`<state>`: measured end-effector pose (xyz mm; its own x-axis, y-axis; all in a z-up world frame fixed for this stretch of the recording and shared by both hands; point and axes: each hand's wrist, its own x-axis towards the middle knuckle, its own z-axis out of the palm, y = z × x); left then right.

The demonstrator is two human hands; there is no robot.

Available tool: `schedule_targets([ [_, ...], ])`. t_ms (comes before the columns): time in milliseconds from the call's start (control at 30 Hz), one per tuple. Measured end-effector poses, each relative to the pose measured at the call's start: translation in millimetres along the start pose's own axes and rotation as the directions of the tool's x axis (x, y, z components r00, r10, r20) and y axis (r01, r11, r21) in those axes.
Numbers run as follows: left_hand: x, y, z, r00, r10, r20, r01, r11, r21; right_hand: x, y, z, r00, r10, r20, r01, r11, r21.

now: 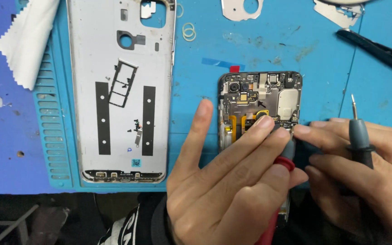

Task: Testing and repairing internal components of a disassembled mobile phone using a multimeter.

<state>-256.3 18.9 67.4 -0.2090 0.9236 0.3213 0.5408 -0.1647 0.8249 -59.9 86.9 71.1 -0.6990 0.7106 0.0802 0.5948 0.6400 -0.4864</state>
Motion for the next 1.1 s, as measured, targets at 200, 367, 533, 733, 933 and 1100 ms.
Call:
schedule_targets([
  [200, -4, 1, 1, 0.997, -0.069, 0.041, 0.070, 0.997, -0.026, -3, 16, -3, 0.990, 0.005, 0.139, 0.015, 0.990, -0.143],
  [367, -3, 1, 0, 0.996, -0.082, 0.033, 0.083, 0.996, -0.032, -1, 7, -2, 0.995, 0.020, 0.103, -0.007, 0.992, -0.129],
  [533, -4, 1, 1, 0.997, -0.071, 0.031, 0.072, 0.996, -0.047, 2, -6, 0, 0.999, 0.034, 0.011, -0.033, 0.997, -0.068],
  [733, -1, 1, 2, 0.998, -0.060, 0.013, 0.060, 0.998, -0.035, 5, -4, 0, 1.000, -0.014, -0.002, 0.014, 0.997, -0.069],
  [933, -4, 1, 1, 0.998, -0.065, 0.017, 0.066, 0.998, -0.017, 4, 0, 1, 0.999, -0.034, -0.006, 0.033, 0.997, -0.073],
  [1100, -2, 1, 1, 0.999, -0.052, 0.010, 0.052, 0.999, -0.012, 4, 0, 2, 0.999, -0.036, -0.016, 0.035, 0.998, -0.059],
])
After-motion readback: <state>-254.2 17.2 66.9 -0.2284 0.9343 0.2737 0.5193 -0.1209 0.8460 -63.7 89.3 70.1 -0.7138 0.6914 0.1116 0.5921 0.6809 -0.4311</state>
